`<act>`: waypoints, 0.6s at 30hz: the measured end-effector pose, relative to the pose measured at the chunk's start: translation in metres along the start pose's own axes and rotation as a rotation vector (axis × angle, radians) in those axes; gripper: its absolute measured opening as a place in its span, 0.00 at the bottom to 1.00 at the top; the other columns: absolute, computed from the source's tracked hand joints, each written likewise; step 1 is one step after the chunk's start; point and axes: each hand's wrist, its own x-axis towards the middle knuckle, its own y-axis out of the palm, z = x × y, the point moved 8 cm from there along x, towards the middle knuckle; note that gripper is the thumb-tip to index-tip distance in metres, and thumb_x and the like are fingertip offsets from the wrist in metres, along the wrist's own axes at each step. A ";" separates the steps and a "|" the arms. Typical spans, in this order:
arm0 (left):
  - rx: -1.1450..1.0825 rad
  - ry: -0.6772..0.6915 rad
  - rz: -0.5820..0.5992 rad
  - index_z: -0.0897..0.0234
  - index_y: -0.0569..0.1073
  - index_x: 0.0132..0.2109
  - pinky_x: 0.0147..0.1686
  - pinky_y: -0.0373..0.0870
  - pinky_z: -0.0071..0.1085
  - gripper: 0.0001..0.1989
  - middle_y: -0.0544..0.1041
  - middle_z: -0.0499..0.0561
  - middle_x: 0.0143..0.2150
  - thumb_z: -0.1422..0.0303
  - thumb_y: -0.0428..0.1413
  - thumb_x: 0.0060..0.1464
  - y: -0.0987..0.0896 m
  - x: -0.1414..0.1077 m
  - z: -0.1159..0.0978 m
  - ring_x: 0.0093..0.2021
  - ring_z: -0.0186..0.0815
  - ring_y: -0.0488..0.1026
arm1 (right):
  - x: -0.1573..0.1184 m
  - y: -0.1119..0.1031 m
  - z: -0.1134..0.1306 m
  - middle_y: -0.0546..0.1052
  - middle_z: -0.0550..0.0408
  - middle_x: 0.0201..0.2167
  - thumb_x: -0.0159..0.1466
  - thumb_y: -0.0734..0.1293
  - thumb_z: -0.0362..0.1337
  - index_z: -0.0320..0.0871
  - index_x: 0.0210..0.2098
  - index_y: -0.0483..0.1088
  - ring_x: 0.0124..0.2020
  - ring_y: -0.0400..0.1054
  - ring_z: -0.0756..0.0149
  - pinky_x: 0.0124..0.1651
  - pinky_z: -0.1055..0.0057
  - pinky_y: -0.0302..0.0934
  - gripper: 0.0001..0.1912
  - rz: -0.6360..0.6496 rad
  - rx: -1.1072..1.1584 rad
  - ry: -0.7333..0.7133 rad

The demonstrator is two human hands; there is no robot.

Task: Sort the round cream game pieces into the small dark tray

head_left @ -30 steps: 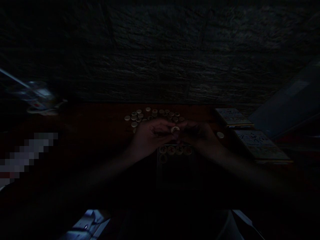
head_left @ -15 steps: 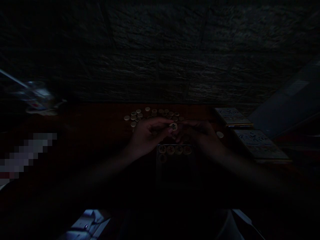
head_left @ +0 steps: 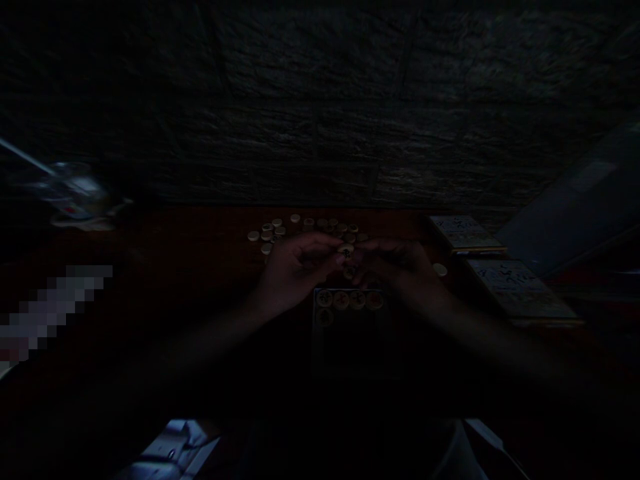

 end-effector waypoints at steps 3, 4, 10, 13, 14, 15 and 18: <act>0.028 0.044 -0.005 0.63 0.81 0.46 0.41 0.82 0.31 0.09 0.86 0.53 0.42 0.69 0.65 0.57 -0.001 0.000 -0.003 0.41 0.38 0.84 | 0.000 -0.001 0.000 0.82 0.54 0.28 0.60 0.77 0.44 0.42 0.39 0.81 0.24 0.75 0.69 0.28 0.74 0.70 0.13 -0.016 -0.016 0.003; 0.034 0.057 -0.002 0.63 0.81 0.47 0.43 0.82 0.32 0.10 0.86 0.53 0.44 0.69 0.64 0.58 -0.001 0.000 -0.004 0.42 0.38 0.84 | 0.000 -0.001 0.000 0.82 0.54 0.28 0.60 0.77 0.44 0.42 0.39 0.81 0.25 0.75 0.69 0.27 0.74 0.70 0.13 -0.014 -0.023 -0.002; 0.061 0.093 0.090 0.62 0.79 0.55 0.47 0.81 0.33 0.19 0.85 0.54 0.47 0.69 0.66 0.56 0.006 -0.002 -0.006 0.45 0.39 0.84 | 0.000 -0.002 0.000 0.82 0.55 0.27 0.55 0.80 0.42 0.42 0.39 0.81 0.23 0.75 0.69 0.26 0.74 0.70 0.15 -0.013 0.041 -0.008; 0.051 0.090 0.102 0.63 0.78 0.56 0.44 0.81 0.30 0.21 0.86 0.53 0.43 0.70 0.67 0.55 0.008 -0.002 -0.006 0.41 0.37 0.84 | 0.001 -0.001 -0.003 0.81 0.55 0.26 0.54 0.81 0.42 0.41 0.39 0.80 0.23 0.76 0.69 0.26 0.74 0.71 0.17 -0.004 0.054 0.016; 0.047 0.086 0.096 0.63 0.79 0.55 0.43 0.81 0.29 0.20 0.86 0.52 0.42 0.70 0.67 0.55 0.008 -0.003 -0.006 0.41 0.36 0.84 | 0.001 -0.001 -0.004 0.82 0.55 0.27 0.53 0.81 0.42 0.41 0.39 0.80 0.23 0.76 0.69 0.26 0.74 0.71 0.18 0.001 0.050 0.026; 0.051 0.085 0.088 0.63 0.79 0.54 0.42 0.80 0.29 0.19 0.85 0.52 0.42 0.69 0.67 0.55 0.008 -0.002 -0.006 0.40 0.36 0.83 | 0.001 0.000 -0.004 0.82 0.55 0.27 0.53 0.81 0.42 0.41 0.40 0.80 0.23 0.76 0.69 0.26 0.74 0.71 0.19 0.007 0.045 0.037; 0.108 0.110 0.061 0.62 0.80 0.53 0.42 0.80 0.29 0.17 0.85 0.52 0.44 0.69 0.67 0.56 0.006 -0.003 -0.008 0.42 0.36 0.83 | 0.001 0.003 -0.004 0.82 0.54 0.28 0.55 0.80 0.45 0.41 0.39 0.80 0.24 0.76 0.69 0.26 0.74 0.71 0.18 0.023 0.034 0.052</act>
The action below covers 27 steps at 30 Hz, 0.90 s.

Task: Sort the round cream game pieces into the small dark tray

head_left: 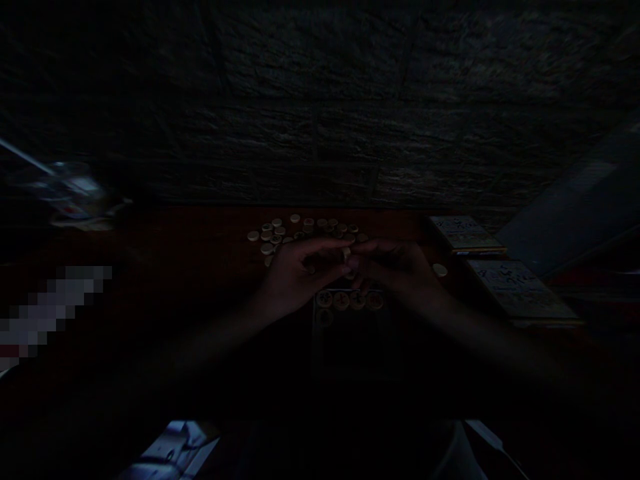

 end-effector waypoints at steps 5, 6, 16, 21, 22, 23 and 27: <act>0.075 0.079 -0.006 0.62 0.81 0.52 0.41 0.79 0.31 0.16 0.84 0.53 0.45 0.69 0.67 0.55 -0.002 -0.001 -0.006 0.42 0.37 0.82 | 0.000 0.002 0.003 0.80 0.54 0.26 0.59 0.76 0.51 0.40 0.35 0.79 0.25 0.75 0.68 0.27 0.74 0.70 0.19 0.000 -0.022 0.025; 0.082 0.094 -0.007 0.62 0.81 0.51 0.40 0.79 0.31 0.16 0.83 0.53 0.45 0.69 0.67 0.55 -0.002 -0.001 -0.007 0.43 0.37 0.82 | 0.000 0.002 0.003 0.80 0.53 0.26 0.59 0.76 0.52 0.40 0.34 0.79 0.25 0.75 0.68 0.27 0.74 0.69 0.19 0.005 -0.032 0.032; 0.058 0.102 0.043 0.59 0.79 0.56 0.48 0.78 0.35 0.21 0.83 0.54 0.51 0.70 0.68 0.55 0.000 0.000 -0.012 0.47 0.39 0.81 | -0.001 0.002 0.002 0.79 0.57 0.24 0.58 0.77 0.48 0.42 0.36 0.81 0.23 0.71 0.72 0.26 0.77 0.64 0.16 0.037 -0.089 0.002; 0.119 0.120 -0.007 0.60 0.82 0.48 0.44 0.78 0.35 0.14 0.83 0.53 0.46 0.67 0.69 0.53 -0.005 0.001 -0.011 0.45 0.39 0.80 | -0.002 0.005 0.007 0.78 0.58 0.24 0.56 0.79 0.48 0.42 0.34 0.81 0.22 0.70 0.72 0.24 0.77 0.63 0.16 0.036 -0.059 0.006; 0.121 0.128 -0.015 0.59 0.82 0.48 0.43 0.78 0.35 0.14 0.83 0.53 0.45 0.68 0.69 0.53 -0.006 0.001 -0.012 0.45 0.39 0.80 | -0.002 0.005 0.007 0.77 0.58 0.23 0.56 0.78 0.48 0.42 0.34 0.81 0.22 0.69 0.72 0.24 0.76 0.62 0.16 0.040 -0.071 0.010; 0.120 0.133 -0.020 0.59 0.82 0.48 0.42 0.78 0.34 0.14 0.82 0.53 0.45 0.68 0.69 0.53 -0.006 0.001 -0.013 0.44 0.39 0.80 | -0.002 0.005 0.007 0.77 0.58 0.23 0.57 0.77 0.49 0.42 0.34 0.80 0.22 0.69 0.72 0.23 0.76 0.62 0.16 0.044 -0.089 0.017; 0.107 0.133 -0.031 0.60 0.82 0.48 0.40 0.78 0.33 0.14 0.82 0.53 0.44 0.69 0.69 0.53 -0.006 0.001 -0.015 0.43 0.38 0.80 | -0.003 0.003 0.002 0.76 0.56 0.22 0.60 0.74 0.54 0.41 0.33 0.80 0.21 0.69 0.70 0.21 0.75 0.60 0.20 0.054 -0.147 0.052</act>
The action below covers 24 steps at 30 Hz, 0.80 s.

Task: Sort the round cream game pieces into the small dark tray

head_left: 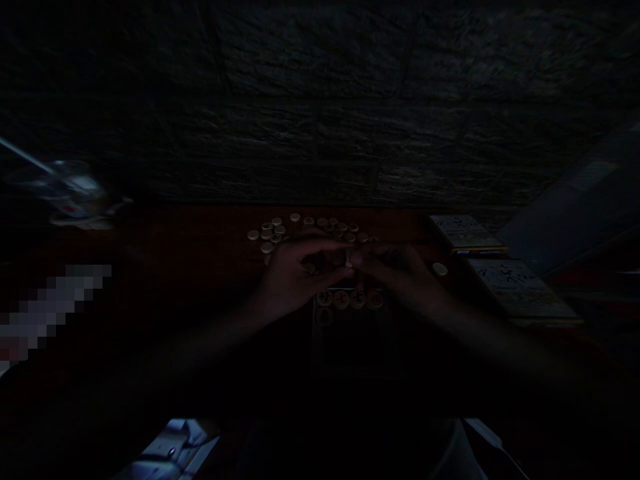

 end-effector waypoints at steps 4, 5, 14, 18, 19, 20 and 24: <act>-0.005 -0.033 0.035 0.59 0.81 0.51 0.40 0.78 0.32 0.17 0.83 0.52 0.46 0.69 0.68 0.53 0.003 -0.001 0.002 0.42 0.37 0.80 | 0.000 0.000 0.001 0.75 0.57 0.22 0.60 0.74 0.54 0.43 0.29 0.78 0.21 0.67 0.71 0.21 0.76 0.60 0.20 -0.005 -0.012 -0.033; -0.006 -0.041 0.045 0.59 0.80 0.52 0.40 0.78 0.32 0.18 0.83 0.52 0.46 0.69 0.68 0.53 0.003 -0.001 0.003 0.43 0.38 0.80 | 0.000 0.000 0.002 0.75 0.57 0.22 0.59 0.74 0.54 0.43 0.29 0.78 0.22 0.67 0.72 0.22 0.76 0.60 0.19 -0.011 -0.017 -0.043; 0.005 0.010 0.008 0.61 0.82 0.46 0.41 0.76 0.32 0.14 0.81 0.52 0.44 0.68 0.70 0.52 0.000 0.000 0.001 0.43 0.37 0.79 | 0.000 -0.001 0.002 0.75 0.58 0.22 0.57 0.76 0.54 0.42 0.33 0.80 0.21 0.67 0.72 0.22 0.76 0.60 0.20 -0.022 -0.010 -0.020; 0.021 0.004 0.011 0.60 0.82 0.47 0.40 0.76 0.32 0.14 0.82 0.51 0.43 0.69 0.70 0.52 0.000 -0.001 0.001 0.41 0.37 0.79 | -0.001 -0.001 0.000 0.74 0.57 0.21 0.59 0.74 0.55 0.42 0.32 0.80 0.21 0.66 0.72 0.21 0.77 0.58 0.20 -0.008 -0.022 -0.010; 0.025 0.005 0.017 0.60 0.82 0.47 0.40 0.76 0.32 0.15 0.82 0.51 0.43 0.69 0.70 0.52 0.001 -0.001 0.001 0.41 0.37 0.79 | -0.001 -0.001 0.000 0.74 0.57 0.21 0.59 0.74 0.54 0.42 0.32 0.80 0.21 0.66 0.72 0.21 0.76 0.58 0.20 -0.006 -0.025 -0.013; 0.026 0.005 0.023 0.59 0.81 0.48 0.41 0.76 0.32 0.16 0.82 0.51 0.44 0.69 0.70 0.52 0.001 -0.001 0.001 0.42 0.37 0.79 | -0.001 -0.001 0.001 0.74 0.57 0.21 0.59 0.75 0.54 0.43 0.32 0.80 0.21 0.67 0.72 0.21 0.76 0.59 0.19 -0.004 -0.025 -0.019; 0.017 -0.002 0.032 0.58 0.81 0.48 0.42 0.77 0.34 0.17 0.82 0.53 0.46 0.67 0.70 0.51 0.002 0.000 0.001 0.45 0.39 0.79 | 0.000 0.000 0.003 0.77 0.57 0.24 0.58 0.76 0.52 0.44 0.33 0.81 0.23 0.68 0.72 0.23 0.76 0.60 0.17 -0.016 -0.012 -0.044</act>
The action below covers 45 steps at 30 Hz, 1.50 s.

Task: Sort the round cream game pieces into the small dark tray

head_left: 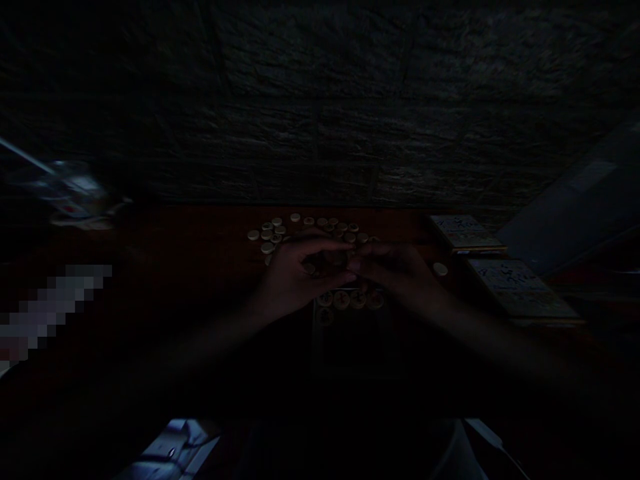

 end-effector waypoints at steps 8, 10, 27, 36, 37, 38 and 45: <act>-0.005 0.021 -0.024 0.60 0.82 0.46 0.40 0.77 0.33 0.14 0.81 0.53 0.44 0.69 0.70 0.52 -0.002 0.000 -0.001 0.43 0.38 0.79 | 0.000 0.001 -0.001 0.75 0.58 0.23 0.57 0.76 0.52 0.43 0.31 0.80 0.22 0.67 0.73 0.22 0.77 0.60 0.17 0.007 0.017 0.045; 0.001 0.004 -0.031 0.60 0.82 0.46 0.40 0.77 0.33 0.13 0.81 0.53 0.43 0.68 0.69 0.52 -0.002 0.000 0.000 0.42 0.38 0.79 | -0.001 0.001 -0.003 0.74 0.58 0.22 0.59 0.75 0.53 0.43 0.31 0.80 0.22 0.67 0.72 0.21 0.77 0.59 0.19 0.010 0.015 0.061; 0.004 0.014 -0.020 0.60 0.82 0.47 0.42 0.77 0.33 0.14 0.81 0.53 0.44 0.68 0.70 0.51 -0.002 0.000 -0.001 0.44 0.39 0.79 | -0.001 0.001 -0.002 0.73 0.58 0.21 0.59 0.75 0.54 0.41 0.31 0.79 0.21 0.66 0.72 0.21 0.77 0.58 0.20 0.015 -0.010 0.033; -0.003 0.021 -0.013 0.62 0.82 0.45 0.41 0.76 0.33 0.15 0.81 0.53 0.43 0.67 0.71 0.50 -0.001 0.001 0.000 0.43 0.38 0.79 | -0.001 0.001 0.000 0.77 0.57 0.25 0.58 0.76 0.51 0.44 0.33 0.80 0.23 0.68 0.72 0.23 0.77 0.60 0.16 0.002 0.002 0.022; -0.005 0.028 -0.017 0.62 0.82 0.45 0.40 0.75 0.32 0.14 0.81 0.53 0.43 0.68 0.71 0.50 -0.002 0.001 -0.001 0.42 0.38 0.79 | -0.001 0.001 0.000 0.76 0.58 0.24 0.57 0.77 0.51 0.44 0.33 0.81 0.23 0.68 0.72 0.23 0.77 0.60 0.16 0.006 0.000 0.027; -0.007 0.031 -0.018 0.63 0.82 0.45 0.40 0.75 0.32 0.13 0.81 0.53 0.43 0.68 0.70 0.50 -0.002 0.001 -0.001 0.42 0.37 0.79 | -0.001 0.001 -0.001 0.76 0.58 0.24 0.58 0.76 0.52 0.44 0.33 0.81 0.23 0.68 0.72 0.22 0.77 0.60 0.17 0.008 -0.003 0.035; -0.009 0.032 -0.013 0.62 0.82 0.46 0.39 0.76 0.31 0.14 0.81 0.52 0.43 0.70 0.70 0.51 -0.001 0.000 -0.002 0.42 0.37 0.79 | -0.001 0.000 -0.005 0.74 0.58 0.22 0.60 0.74 0.53 0.42 0.32 0.79 0.21 0.67 0.73 0.21 0.78 0.59 0.19 0.028 -0.019 0.042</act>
